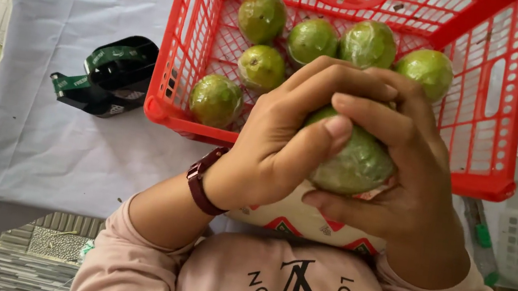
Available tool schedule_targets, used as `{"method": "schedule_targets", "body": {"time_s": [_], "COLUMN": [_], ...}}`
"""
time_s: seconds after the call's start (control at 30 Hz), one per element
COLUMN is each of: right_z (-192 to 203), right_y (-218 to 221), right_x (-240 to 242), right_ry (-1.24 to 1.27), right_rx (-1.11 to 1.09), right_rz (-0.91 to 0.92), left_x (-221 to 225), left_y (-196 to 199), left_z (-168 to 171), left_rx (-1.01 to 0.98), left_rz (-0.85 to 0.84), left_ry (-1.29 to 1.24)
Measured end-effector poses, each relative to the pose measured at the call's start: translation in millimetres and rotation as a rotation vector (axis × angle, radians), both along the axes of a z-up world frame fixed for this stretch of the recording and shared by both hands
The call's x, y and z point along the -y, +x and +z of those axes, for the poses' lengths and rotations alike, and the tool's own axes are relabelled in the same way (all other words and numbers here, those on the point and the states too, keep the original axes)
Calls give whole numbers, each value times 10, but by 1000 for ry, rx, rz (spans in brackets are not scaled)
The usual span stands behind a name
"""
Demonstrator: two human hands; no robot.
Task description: Wrapping individual guavas in plastic film and placing them in a red plastic crate
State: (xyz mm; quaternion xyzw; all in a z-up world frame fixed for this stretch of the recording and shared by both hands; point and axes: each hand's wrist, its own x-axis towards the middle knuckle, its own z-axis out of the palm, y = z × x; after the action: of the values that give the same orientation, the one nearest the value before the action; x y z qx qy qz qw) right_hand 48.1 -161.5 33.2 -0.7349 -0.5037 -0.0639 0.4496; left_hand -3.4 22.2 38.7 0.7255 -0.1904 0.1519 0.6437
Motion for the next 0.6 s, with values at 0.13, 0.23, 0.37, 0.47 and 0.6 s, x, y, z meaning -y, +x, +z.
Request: {"method": "schedule_targets", "body": {"time_s": [0.13,0.23,0.37,0.47,0.6], "right_z": [98,19,245,539,641], "right_y": [-107,-67,-13,69,234], "right_x": [-152,-179,-300,-291,-200], "right_ry": [52,115,231,-93,-262], "right_rx": [75,146,48,20,112], "right_rz": [-81,-57,-49,100,244], "left_x": [-39,-65,13,-36,-226], "left_y": [-13,-29,-47,-53,-126], "left_z": [68,43,-100,-157,-107], "left_rx": [-5,79,165,159,89], "left_rz": [6,15,122,211,140], "left_ry": [95,5,-21,-122,-127]}}
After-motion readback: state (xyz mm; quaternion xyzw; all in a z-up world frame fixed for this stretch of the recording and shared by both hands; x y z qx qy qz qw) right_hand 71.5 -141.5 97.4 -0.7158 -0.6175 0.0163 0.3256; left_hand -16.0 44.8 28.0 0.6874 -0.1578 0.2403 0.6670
